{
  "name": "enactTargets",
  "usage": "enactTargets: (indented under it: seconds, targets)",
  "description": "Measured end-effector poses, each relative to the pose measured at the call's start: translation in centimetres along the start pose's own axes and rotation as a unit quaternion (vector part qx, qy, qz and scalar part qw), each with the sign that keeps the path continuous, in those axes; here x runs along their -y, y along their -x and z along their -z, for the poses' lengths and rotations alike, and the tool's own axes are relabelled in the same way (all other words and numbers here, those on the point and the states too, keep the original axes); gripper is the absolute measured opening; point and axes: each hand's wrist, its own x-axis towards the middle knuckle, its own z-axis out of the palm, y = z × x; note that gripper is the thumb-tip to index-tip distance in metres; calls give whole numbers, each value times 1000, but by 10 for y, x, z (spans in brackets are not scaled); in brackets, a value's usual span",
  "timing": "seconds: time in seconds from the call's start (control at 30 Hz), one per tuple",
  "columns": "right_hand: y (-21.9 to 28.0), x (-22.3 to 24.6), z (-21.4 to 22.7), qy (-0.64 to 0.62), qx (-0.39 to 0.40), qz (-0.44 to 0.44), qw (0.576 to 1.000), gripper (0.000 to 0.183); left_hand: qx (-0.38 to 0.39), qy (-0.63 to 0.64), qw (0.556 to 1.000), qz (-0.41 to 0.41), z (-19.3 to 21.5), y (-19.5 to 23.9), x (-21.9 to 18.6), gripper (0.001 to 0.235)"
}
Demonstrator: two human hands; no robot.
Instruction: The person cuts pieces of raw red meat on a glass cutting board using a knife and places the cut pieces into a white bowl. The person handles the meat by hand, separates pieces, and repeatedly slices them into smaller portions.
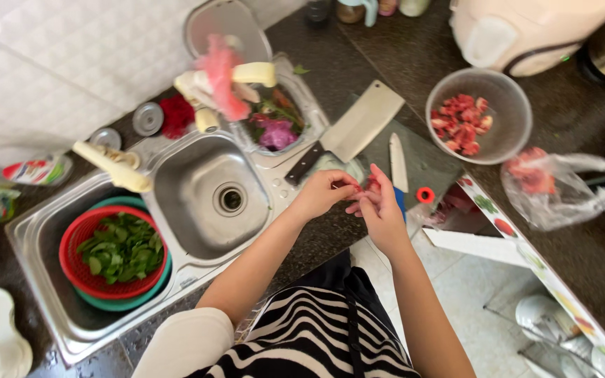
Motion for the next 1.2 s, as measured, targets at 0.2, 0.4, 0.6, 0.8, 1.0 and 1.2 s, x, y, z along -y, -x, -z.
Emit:
enactTargets:
  seconds: [0.2,0.4,0.6,0.8,1.0,1.2]
  targets:
    - [-16,-16,-27,-24,27,-5,999,58,-61,8,998,15,59,29,13,14]
    - [-24,-19,-34,-12,28,-23,999,44,-84,302,949,-16,177,89,83,15]
    - [-31,-19,-43,-5,40,-67,997,33,-165,-395,891,150,246,112,200,44]
    - [-40,-23,-48,-3,50,-83,995,31,-156,-100,964,190,242,107,188,30]
    - [-44,-26,-69,24,61,-69,995,27,-114,291,945,94,202,98,80,25]
    - [-37,5,-107,33,61,87,994,34,-43,286,956,44,159,92,-16,45]
